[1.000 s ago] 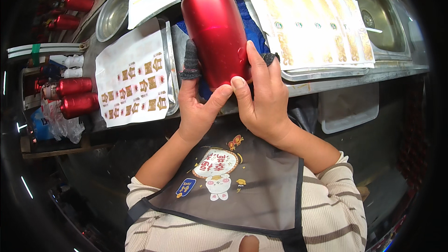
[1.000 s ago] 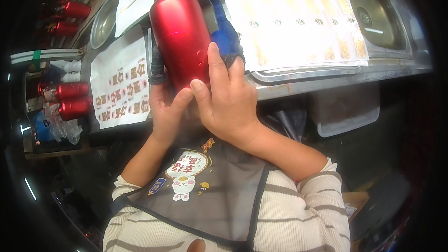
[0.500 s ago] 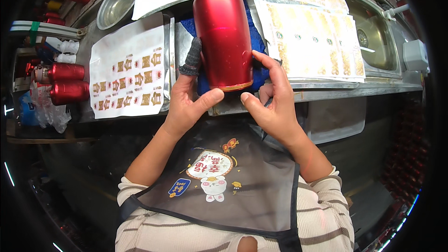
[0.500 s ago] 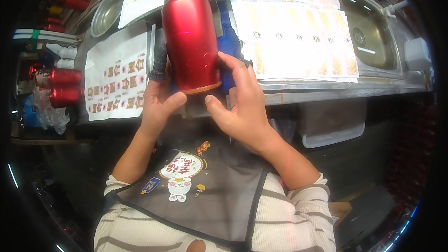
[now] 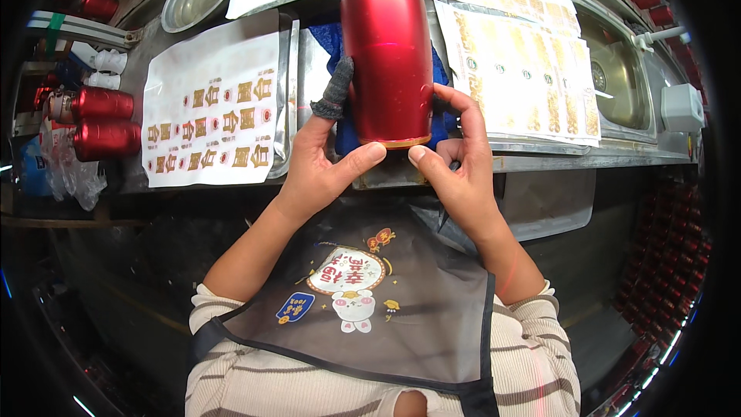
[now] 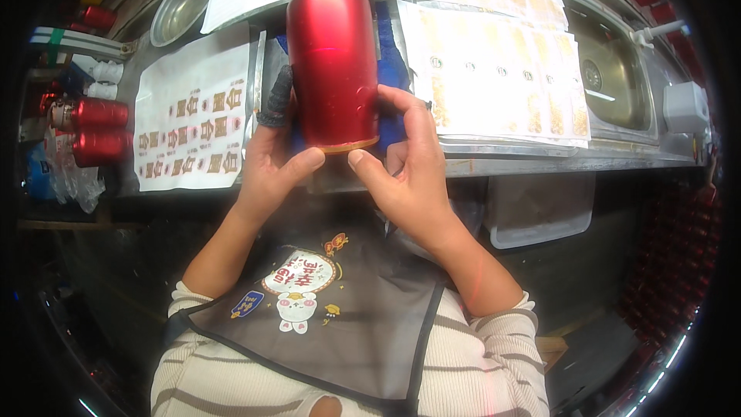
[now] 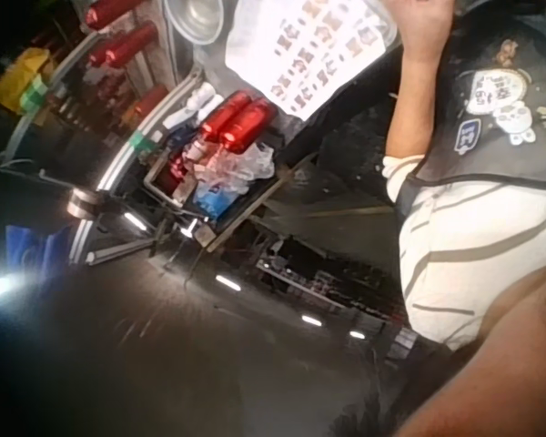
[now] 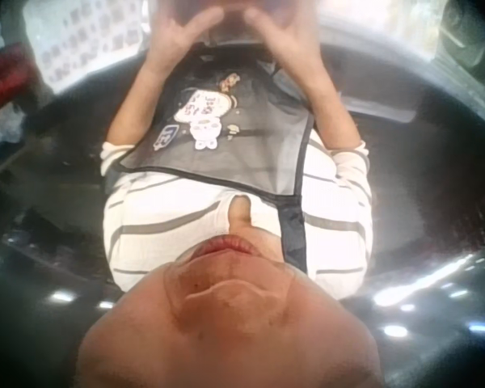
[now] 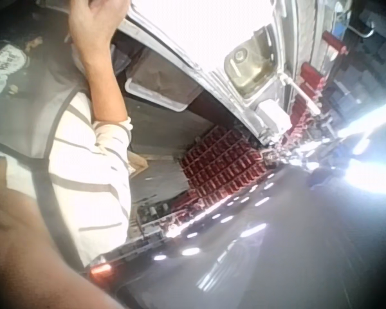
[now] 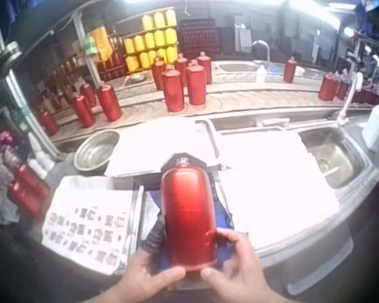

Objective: The person applies gold stickers to red cylindrical containers. They peel stickers from sheets, place them on the containers, and smooth them with their fingers. The containers are handled one at a time and set aside after labeling.

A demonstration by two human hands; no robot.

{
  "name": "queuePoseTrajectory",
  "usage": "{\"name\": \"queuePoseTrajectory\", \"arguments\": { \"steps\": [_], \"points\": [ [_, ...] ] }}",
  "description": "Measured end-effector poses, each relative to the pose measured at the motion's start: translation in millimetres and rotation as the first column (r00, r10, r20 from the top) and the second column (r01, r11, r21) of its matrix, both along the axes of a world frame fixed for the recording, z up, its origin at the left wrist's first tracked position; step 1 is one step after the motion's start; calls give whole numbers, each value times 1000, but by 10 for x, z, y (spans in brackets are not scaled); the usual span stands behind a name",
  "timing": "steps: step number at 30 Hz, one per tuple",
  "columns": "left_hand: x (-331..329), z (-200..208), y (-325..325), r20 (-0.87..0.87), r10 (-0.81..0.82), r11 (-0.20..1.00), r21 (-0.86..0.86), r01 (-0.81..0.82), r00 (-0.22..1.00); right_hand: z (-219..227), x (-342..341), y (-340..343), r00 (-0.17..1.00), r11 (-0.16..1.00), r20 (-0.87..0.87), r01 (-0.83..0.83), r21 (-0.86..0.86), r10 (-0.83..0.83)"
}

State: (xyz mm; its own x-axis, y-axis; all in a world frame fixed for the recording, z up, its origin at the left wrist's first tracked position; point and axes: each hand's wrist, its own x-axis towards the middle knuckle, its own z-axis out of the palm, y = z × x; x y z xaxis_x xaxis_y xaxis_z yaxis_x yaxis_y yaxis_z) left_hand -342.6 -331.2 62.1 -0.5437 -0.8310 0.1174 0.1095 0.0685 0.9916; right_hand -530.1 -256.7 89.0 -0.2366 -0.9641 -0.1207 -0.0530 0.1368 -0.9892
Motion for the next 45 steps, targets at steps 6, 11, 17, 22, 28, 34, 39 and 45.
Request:
{"name": "queuePoseTrajectory", "arguments": {
  "steps": [6,11,17,22,28,34,39,45],
  "points": [
    [-7,-47,-10,26,15,999,-43,-14,1000,10,-3,-16,1000,1000,-2,-1,-6,1],
    [33,-68,-13,-19,-15,999,-32,14,1000,10,34,5,999,1000,-41,1,-8,-1],
    [51,-77,-16,8,-2,998,-68,2,1000,-7,-2,-9,998,1000,57,15,-6,-15],
    [8,-95,-3,-31,31,999,-41,-32,999,20,13,-38,998,999,47,36,-2,-36],
    [-26,-76,16,20,8,1000,-25,-7,1000,75,-56,-51,997,998,72,17,56,-21],
    [-36,-80,10,30,-6,1000,-29,7,1000,86,-74,-53,998,998,55,20,54,-22],
    [-51,-115,15,0,34,997,-75,-33,999,89,19,2,996,995,6,91,-44,-91],
    [-67,-148,33,236,161,947,-310,-83,958,-25,61,123,810,950,-564,-27,-312,-162]
  ]
}}
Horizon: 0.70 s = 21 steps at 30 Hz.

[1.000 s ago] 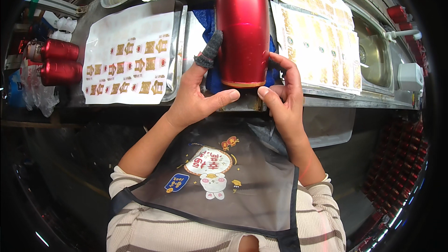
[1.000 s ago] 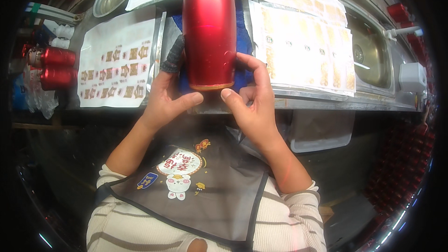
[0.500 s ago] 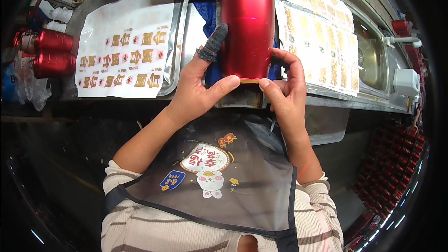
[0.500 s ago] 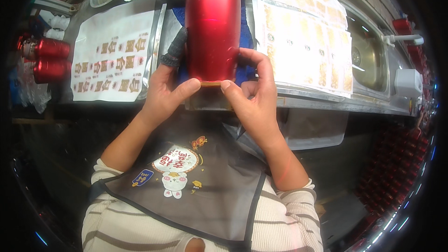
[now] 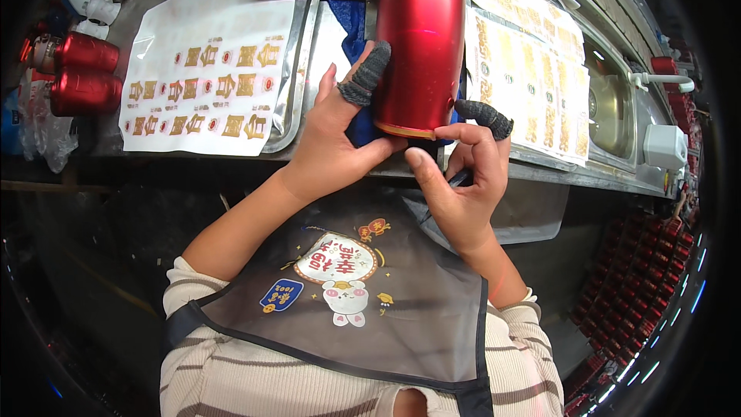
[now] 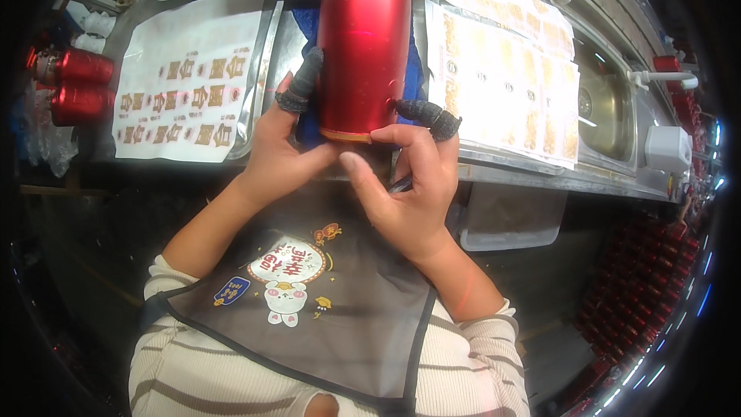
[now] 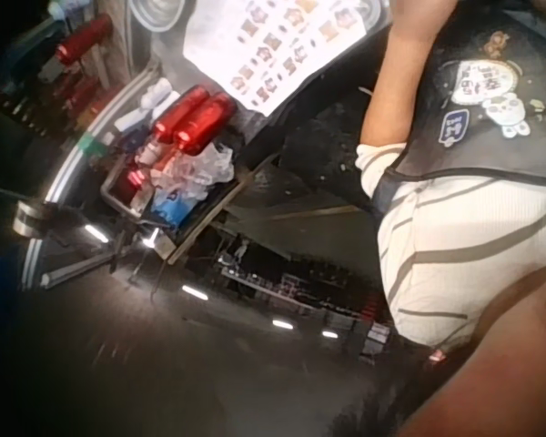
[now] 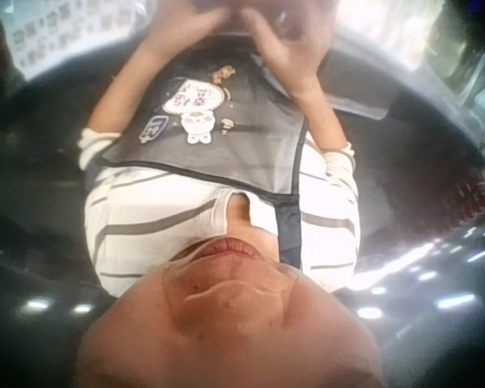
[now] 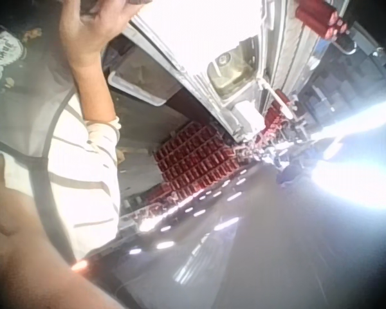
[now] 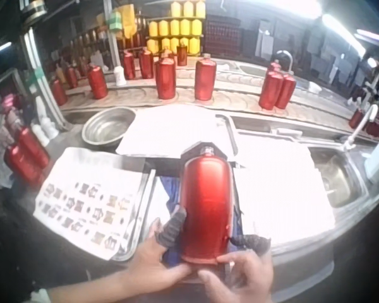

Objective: The person applies gold stickers to red cylindrical containers. They peel stickers from sheets, place them on the containers, and smooth them with their fingers. The containers are handled one at a time and set aside after labeling.

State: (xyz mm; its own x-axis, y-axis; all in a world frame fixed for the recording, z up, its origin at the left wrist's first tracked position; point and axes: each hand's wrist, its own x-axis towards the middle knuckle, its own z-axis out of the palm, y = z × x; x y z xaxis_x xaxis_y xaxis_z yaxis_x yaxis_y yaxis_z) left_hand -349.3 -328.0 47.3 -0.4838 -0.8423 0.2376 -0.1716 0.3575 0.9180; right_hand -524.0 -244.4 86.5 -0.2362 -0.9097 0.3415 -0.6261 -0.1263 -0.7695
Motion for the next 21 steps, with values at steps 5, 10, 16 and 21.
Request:
{"name": "queuePoseTrajectory", "arguments": {
  "steps": [5,10,16,21],
  "points": [
    [-57,-53,-49,50,85,955,-288,-67,995,-68,0,16,996,998,69,55,-38,-52],
    [-61,3,-39,77,142,911,-401,-100,987,-100,8,46,951,990,276,139,28,-142],
    [-89,44,-40,64,173,882,-455,-125,983,64,26,108,779,992,618,47,114,-108],
    [-99,22,-38,56,176,880,-457,-131,983,36,31,-31,845,995,528,42,95,-86]
  ]
}}
